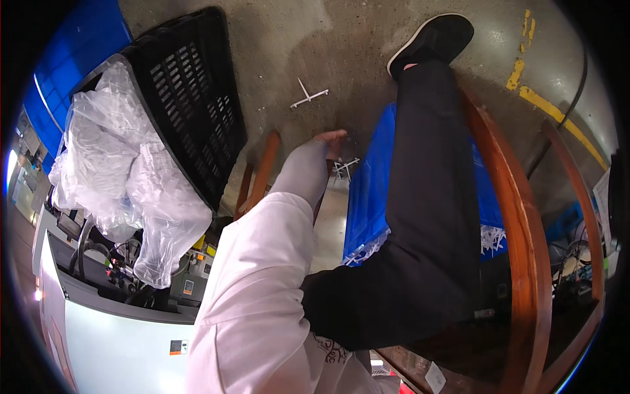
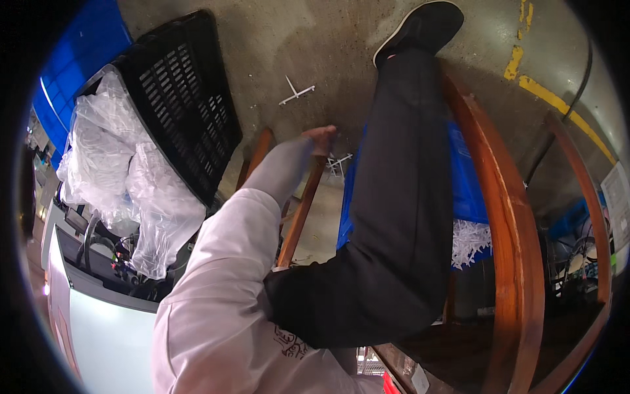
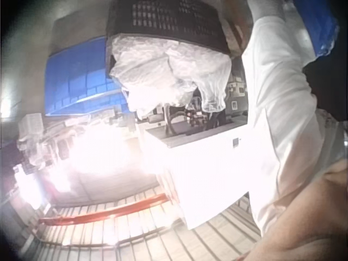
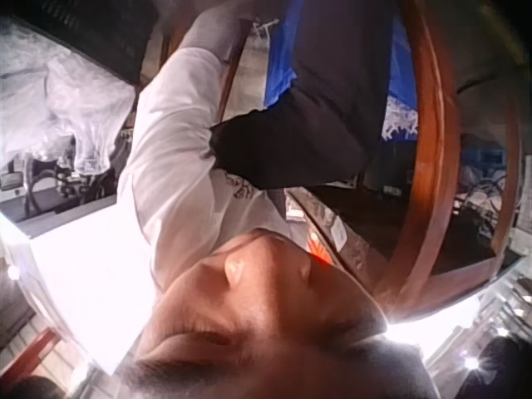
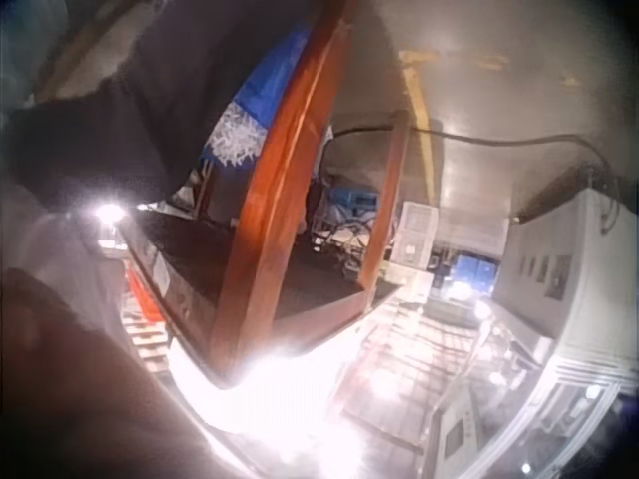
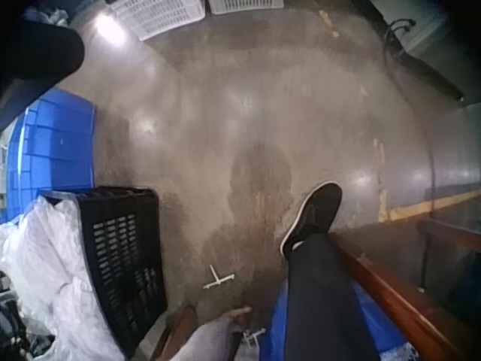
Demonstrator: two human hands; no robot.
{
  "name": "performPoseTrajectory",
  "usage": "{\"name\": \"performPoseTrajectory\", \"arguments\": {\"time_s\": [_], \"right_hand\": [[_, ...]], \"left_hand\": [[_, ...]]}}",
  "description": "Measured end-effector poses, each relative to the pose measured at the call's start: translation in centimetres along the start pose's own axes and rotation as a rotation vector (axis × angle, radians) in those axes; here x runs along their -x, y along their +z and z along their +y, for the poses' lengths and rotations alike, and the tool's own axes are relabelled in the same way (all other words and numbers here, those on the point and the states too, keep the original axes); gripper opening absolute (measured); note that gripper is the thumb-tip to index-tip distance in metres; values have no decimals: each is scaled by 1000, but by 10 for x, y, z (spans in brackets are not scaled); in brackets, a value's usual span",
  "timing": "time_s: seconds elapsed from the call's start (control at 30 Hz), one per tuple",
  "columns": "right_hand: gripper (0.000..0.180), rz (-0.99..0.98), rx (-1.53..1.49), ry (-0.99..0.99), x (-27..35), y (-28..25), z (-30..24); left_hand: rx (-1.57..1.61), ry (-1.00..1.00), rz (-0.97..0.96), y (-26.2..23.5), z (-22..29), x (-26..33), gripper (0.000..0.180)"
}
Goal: Sorting and clipping plastic parts from a sprue in a factory setting.
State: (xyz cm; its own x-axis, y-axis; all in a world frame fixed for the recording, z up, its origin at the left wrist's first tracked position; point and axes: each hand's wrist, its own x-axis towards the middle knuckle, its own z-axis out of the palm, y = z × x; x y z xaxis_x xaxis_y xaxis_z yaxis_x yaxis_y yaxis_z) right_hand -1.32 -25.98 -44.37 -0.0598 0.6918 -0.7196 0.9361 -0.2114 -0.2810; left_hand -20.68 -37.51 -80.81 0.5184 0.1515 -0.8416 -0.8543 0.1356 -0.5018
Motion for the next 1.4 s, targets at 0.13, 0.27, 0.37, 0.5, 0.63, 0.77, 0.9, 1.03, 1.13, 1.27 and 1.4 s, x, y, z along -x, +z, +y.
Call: {"name": "performPoseTrajectory", "arguments": {"time_s": [0.13,0.27,0.37,0.5,0.63,0.77,0.9,1.03,1.13,1.27,1.4], "right_hand": [[60,-40,-63,35,-5,1,4],[60,-1,-97,94,-11,-11,16],[61,21,-133,139,-8,-11,25],[61,-7,-215,174,11,-12,25],[61,37,-291,159,0,-6,14],[61,10,-391,136,5,3,11],[61,25,-479,134,19,5,13],[62,111,-550,134,24,0,13],[62,224,-592,153,43,-15,13],[62,533,-615,212,85,-32,22],[74,261,-72,-5,42,-33,-60]], "left_hand": [[-1768,-79,-124,-45,-78,-6,34],[-734,-403,76,-42,-125,-18,35],[-1452,-83,107,-24,-126,-13,32],[-2335,469,191,4,-94,22,29],[-3110,1316,241,50,-41,50,26],[-2905,1052,-107,58,19,104,25],[-2480,1412,-114,65,27,172,29],[-956,1200,416,112,52,216,55],[-1711,1609,632,102,88,203,50],[-2014,1041,854,113,84,187,78],[-1862,1181,992,79,125,130,57]]}}
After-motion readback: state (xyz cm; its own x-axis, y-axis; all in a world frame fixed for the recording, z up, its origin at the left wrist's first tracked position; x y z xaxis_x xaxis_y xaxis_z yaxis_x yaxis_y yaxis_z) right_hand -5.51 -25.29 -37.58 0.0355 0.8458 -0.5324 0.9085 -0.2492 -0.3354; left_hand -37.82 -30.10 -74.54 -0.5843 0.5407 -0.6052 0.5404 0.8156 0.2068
